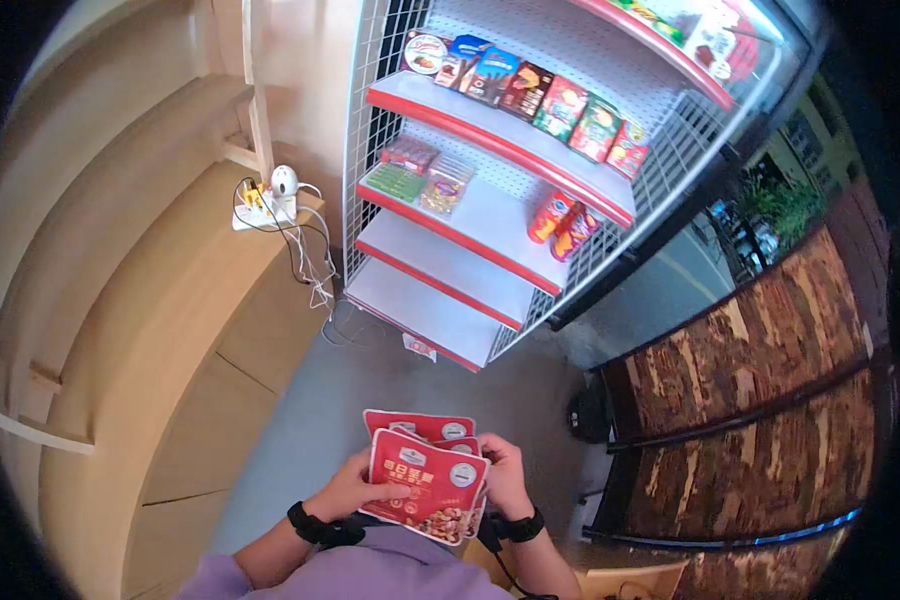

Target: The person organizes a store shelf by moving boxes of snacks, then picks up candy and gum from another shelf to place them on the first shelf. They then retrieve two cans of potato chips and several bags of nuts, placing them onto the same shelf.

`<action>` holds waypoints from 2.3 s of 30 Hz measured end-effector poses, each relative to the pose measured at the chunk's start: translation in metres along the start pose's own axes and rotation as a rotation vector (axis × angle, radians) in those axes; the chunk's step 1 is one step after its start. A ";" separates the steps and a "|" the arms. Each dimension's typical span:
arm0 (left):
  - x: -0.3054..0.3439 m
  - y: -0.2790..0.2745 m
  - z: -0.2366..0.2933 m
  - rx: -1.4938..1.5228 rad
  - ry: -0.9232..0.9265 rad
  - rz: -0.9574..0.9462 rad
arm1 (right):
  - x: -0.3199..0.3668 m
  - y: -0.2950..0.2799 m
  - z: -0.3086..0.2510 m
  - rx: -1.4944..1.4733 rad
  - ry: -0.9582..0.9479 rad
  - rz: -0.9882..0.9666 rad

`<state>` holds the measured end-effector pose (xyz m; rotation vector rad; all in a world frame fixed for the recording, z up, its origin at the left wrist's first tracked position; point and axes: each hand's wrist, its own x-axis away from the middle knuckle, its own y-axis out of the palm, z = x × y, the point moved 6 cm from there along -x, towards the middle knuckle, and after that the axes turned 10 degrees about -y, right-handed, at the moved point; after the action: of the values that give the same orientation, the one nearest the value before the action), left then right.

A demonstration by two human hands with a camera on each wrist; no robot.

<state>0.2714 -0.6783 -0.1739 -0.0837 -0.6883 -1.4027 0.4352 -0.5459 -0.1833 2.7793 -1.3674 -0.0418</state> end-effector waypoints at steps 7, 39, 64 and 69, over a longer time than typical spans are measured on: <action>-0.094 -0.046 0.046 0.072 0.012 0.104 | -0.122 -0.004 0.012 -0.043 0.211 -0.326; -0.183 -0.165 0.000 0.764 0.097 0.941 | -0.747 -0.349 0.271 0.582 -0.196 0.201; -0.337 -0.139 0.086 0.402 -0.092 0.474 | -0.389 -0.019 0.159 -0.152 0.729 -0.583; -0.348 -0.131 0.086 0.404 -0.135 0.336 | -0.418 -0.076 0.169 -0.132 0.443 -0.295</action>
<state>0.1145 -0.3624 -0.3187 0.0250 -1.0087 -0.9236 0.2334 -0.1731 -0.3542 2.6343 -0.8171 0.4286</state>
